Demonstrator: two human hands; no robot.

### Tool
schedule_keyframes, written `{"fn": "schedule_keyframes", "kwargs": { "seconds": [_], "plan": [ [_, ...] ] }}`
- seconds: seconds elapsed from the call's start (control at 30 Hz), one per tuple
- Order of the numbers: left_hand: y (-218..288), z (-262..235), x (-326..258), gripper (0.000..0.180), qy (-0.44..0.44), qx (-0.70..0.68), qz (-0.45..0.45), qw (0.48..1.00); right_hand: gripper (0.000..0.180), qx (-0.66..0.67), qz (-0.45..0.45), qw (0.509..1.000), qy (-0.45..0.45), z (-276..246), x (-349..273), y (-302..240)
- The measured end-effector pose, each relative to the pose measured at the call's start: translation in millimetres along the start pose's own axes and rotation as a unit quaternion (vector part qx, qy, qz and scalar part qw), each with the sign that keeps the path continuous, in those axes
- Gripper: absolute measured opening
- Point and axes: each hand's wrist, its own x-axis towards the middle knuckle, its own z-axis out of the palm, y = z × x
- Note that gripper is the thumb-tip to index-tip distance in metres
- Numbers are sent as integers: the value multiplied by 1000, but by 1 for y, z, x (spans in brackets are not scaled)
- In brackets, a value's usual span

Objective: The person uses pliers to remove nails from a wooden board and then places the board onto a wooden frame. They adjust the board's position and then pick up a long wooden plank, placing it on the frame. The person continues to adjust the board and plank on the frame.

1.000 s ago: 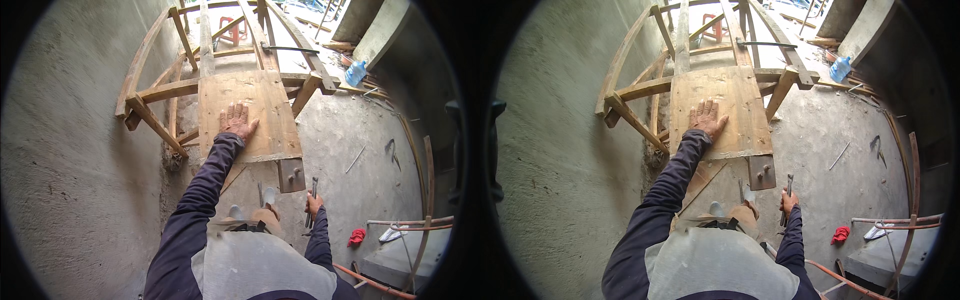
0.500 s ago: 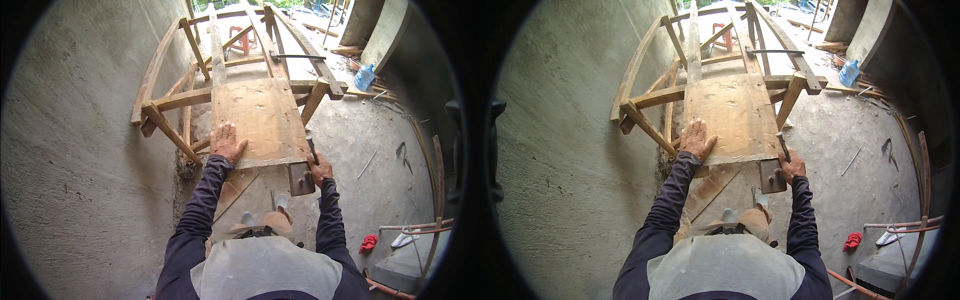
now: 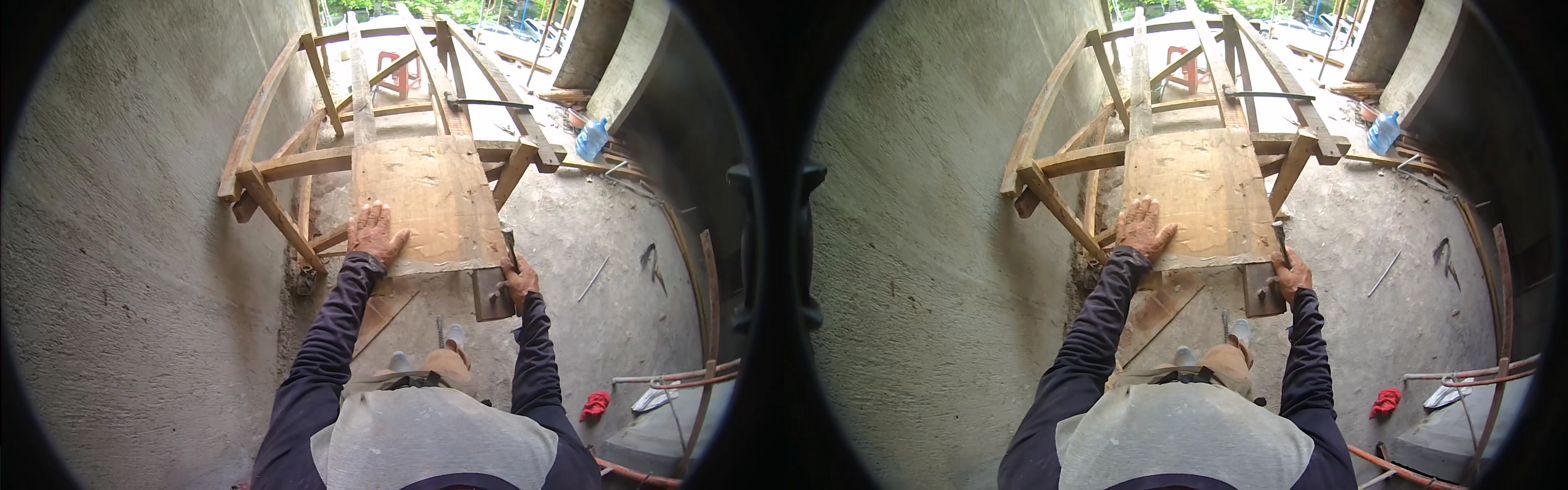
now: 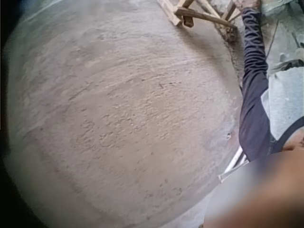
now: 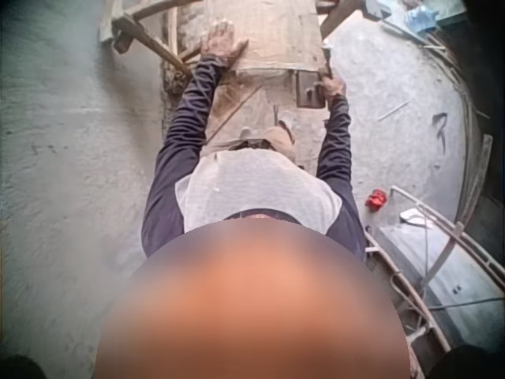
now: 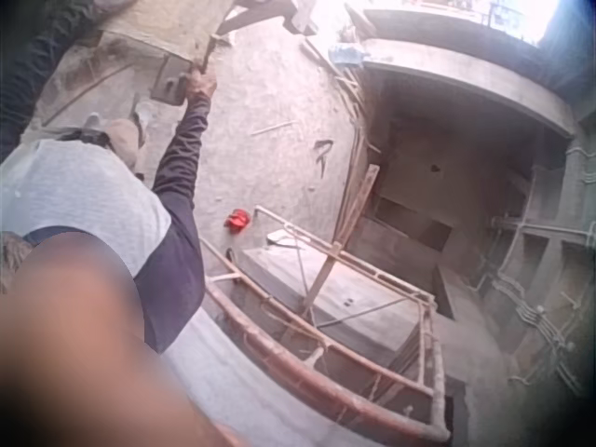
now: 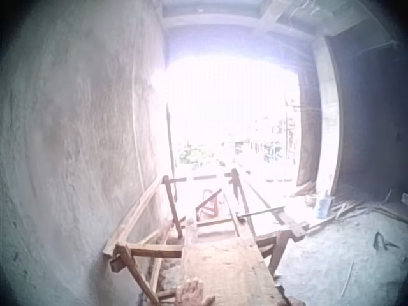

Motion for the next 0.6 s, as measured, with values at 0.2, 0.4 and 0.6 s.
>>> {"fn": "schedule_keyframes", "kwargs": {
  "seconds": [0.2,0.4,0.6],
  "plan": [
    [-1,1,0,83,4,-4,1,1000,45,33,11,999,24,5,-5,-2],
    [-3,4,2,83,0,2,3,1000,42,5,-1,1000,18,-1,-9,-14],
    [-6,3,6,82,8,-12,3,1000,40,34,-9,999,30,2,-9,-11]
  ]
}}
